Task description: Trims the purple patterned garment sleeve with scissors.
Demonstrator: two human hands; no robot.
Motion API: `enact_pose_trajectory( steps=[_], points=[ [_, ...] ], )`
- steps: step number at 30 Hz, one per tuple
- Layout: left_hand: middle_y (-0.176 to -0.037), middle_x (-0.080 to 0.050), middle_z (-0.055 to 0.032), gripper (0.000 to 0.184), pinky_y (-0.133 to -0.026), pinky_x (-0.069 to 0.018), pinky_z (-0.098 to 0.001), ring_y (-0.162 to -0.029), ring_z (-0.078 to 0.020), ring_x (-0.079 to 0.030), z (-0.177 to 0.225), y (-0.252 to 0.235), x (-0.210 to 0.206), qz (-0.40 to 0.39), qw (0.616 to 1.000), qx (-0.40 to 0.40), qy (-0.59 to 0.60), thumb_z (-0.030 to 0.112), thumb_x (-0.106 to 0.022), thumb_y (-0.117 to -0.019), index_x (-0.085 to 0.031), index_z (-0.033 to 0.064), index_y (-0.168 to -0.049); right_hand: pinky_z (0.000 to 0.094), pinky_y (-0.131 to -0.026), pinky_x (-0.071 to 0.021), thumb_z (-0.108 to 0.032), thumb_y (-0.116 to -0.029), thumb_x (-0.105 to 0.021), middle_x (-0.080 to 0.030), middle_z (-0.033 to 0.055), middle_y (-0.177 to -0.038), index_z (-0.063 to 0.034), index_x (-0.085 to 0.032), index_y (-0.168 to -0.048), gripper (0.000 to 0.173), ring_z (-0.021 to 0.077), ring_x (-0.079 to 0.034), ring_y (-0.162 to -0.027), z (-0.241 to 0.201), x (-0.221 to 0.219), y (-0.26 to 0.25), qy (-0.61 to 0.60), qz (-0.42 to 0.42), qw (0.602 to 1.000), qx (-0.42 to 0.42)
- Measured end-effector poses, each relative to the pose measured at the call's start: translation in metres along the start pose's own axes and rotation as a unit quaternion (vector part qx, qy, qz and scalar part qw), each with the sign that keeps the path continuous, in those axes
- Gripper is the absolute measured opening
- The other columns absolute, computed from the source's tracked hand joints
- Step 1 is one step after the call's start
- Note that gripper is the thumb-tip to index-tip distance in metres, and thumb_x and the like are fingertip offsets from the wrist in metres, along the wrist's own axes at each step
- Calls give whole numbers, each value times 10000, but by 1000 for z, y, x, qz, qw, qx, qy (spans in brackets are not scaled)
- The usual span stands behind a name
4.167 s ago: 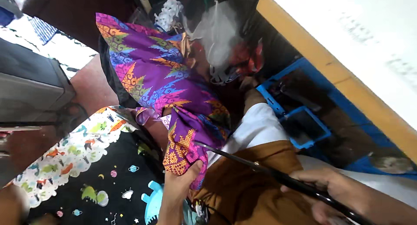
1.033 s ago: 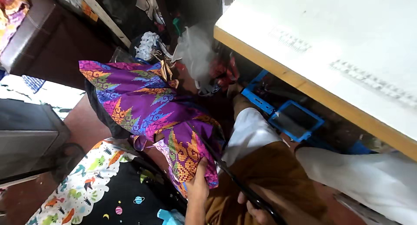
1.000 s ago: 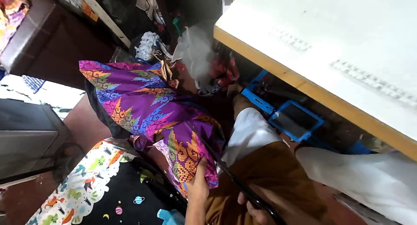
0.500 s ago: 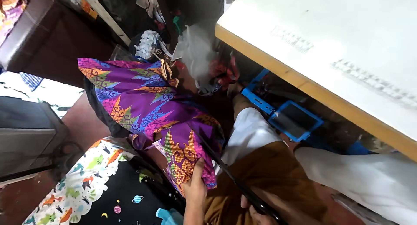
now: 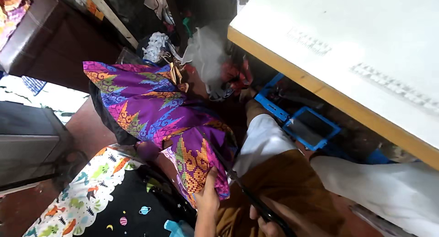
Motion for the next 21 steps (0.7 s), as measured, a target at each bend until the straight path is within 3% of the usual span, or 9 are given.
enact_pose_trajectory(
  steps=[9,11,13,15,16,18,21],
  points=[
    [-834,-763,-40,167,-720,-628,-272,-771,-92,-742,6,-2,8,19,997,8,77,-5,-676,-777,-696,57,-930,176,-614,-475,-607,-946,-598,-537,-101,-781,-82,-552,-1157,567,-25,-530,-659,-1,-3,4,-29,-22,999,-7],
    [-875,-766,-41,195,-740,-628,-287,-804,-101,-745,4,-5,5,-22,990,36,133,191,-801,-808,-736,93,-963,177,-609,-473,-609,-944,-600,-531,-103,-768,-89,-555,-1148,561,-22,-527,-647,-1,-3,5,-32,-25,999,-9],
    [-948,-771,15,313,-786,-620,-274,-881,-67,-737,10,-11,-5,-71,983,40,167,439,-785,-843,-758,191,-1032,179,-613,-478,-603,-942,-610,-535,-104,-767,-96,-558,-1148,549,-19,-534,-651,0,-1,7,-35,-25,999,-14],
    [-980,-764,32,421,-810,-623,-280,-925,-64,-732,15,-20,-9,-68,980,34,185,558,-757,-823,-725,219,-1072,180,-618,-483,-591,-943,-620,-544,-101,-780,-92,-560,-1153,544,-19,-540,-659,0,2,9,-29,-22,999,-17],
    [-980,-763,20,432,-808,-626,-289,-927,-74,-734,15,-23,-9,-59,979,40,192,544,-772,-817,-717,204,-1078,176,-618,-480,-586,-942,-623,-547,-101,-784,-84,-562,-1156,549,-24,-538,-661,-1,3,10,-23,-19,999,-16],
    [-940,-765,-19,313,-773,-633,-302,-879,-100,-743,10,-26,-11,-34,979,71,189,382,-794,-857,-716,141,-1043,159,-613,-474,-567,-942,-634,-547,-108,-790,-81,-561,-1151,533,-39,-534,-660,-1,5,10,-21,-17,1000,-14],
    [-890,-753,-54,113,-746,-634,-316,-825,-122,-743,5,-26,-12,-9,981,94,167,149,-624,-942,-680,72,-1004,159,-606,-473,-564,-938,-641,-555,-110,-798,-89,-565,-1149,525,-40,-536,-661,0,5,10,-28,-10,999,-17]
  ],
)
Point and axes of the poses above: each hand's wrist, its own y-axis away from the middle knuckle, its own x-axis out of the back of the hand, z = x × y, the point moved 7 cm from there along -y, towards the middle knuckle
